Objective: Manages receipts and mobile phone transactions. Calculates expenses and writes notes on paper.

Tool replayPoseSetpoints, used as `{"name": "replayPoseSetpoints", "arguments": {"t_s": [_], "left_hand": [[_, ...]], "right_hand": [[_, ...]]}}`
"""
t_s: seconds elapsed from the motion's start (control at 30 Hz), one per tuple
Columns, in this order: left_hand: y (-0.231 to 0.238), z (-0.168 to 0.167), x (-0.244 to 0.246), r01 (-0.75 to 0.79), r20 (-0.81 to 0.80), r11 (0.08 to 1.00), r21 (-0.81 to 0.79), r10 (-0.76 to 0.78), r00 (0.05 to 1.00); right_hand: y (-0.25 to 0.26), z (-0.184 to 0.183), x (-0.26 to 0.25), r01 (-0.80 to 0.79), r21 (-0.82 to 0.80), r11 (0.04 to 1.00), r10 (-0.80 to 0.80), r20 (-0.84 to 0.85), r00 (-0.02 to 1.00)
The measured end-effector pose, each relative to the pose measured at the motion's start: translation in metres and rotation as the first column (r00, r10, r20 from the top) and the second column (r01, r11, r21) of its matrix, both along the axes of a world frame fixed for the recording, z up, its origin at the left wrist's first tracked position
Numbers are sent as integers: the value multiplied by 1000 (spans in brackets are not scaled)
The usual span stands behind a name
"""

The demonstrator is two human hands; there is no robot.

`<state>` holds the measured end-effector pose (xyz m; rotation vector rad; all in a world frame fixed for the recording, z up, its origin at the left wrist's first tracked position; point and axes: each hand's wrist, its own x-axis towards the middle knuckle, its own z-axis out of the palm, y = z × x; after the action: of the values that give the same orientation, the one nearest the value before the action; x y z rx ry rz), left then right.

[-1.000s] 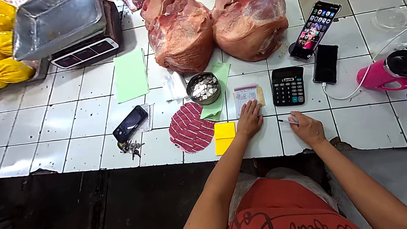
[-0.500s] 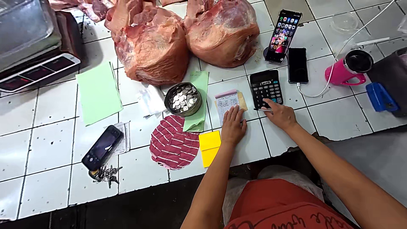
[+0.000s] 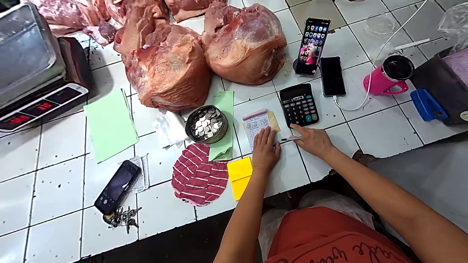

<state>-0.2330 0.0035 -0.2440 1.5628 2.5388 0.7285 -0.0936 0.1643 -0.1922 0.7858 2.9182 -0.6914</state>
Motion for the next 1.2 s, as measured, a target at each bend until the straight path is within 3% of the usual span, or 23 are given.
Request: {"name": "replayPoseSetpoints", "arguments": {"t_s": [0.13, 0.23, 0.4, 0.63, 0.77, 1.0, 1.1, 1.2], "left_hand": [[-4, -1, 2, -27, 3, 993, 115, 27, 1000], [-9, -5, 5, -93, -75, 975, 202, 110, 991], [-20, -2, 3, -206, -43, 962, 178, 216, 975], [-18, 9, -1, -192, 42, 981, -13, 193, 980], [-15, 15, -4, -274, 66, 962, 12, 272, 960], [-21, 15, -15, -191, 64, 979, 71, 187, 980], [-21, 15, -13, -193, 58, 977, 86, 189, 980], [-22, 14, -12, -183, 46, 979, 88, 180, 983]], "right_hand": [[6, -6, 22, 90, 102, 991, -63, -243, 968], [14, -23, 53, 118, 148, 982, -78, -252, 965], [9, -42, 82, 160, 246, 956, -80, -307, 948], [8, -39, 77, 191, 246, 950, -109, -313, 944], [12, -25, 71, 224, 152, 963, -186, -229, 956], [31, 5, 43, 309, 147, 940, -264, -262, 928], [35, -1, 38, 308, 158, 938, -258, -273, 927], [30, -13, 43, 278, 127, 952, -262, -131, 956]]}}
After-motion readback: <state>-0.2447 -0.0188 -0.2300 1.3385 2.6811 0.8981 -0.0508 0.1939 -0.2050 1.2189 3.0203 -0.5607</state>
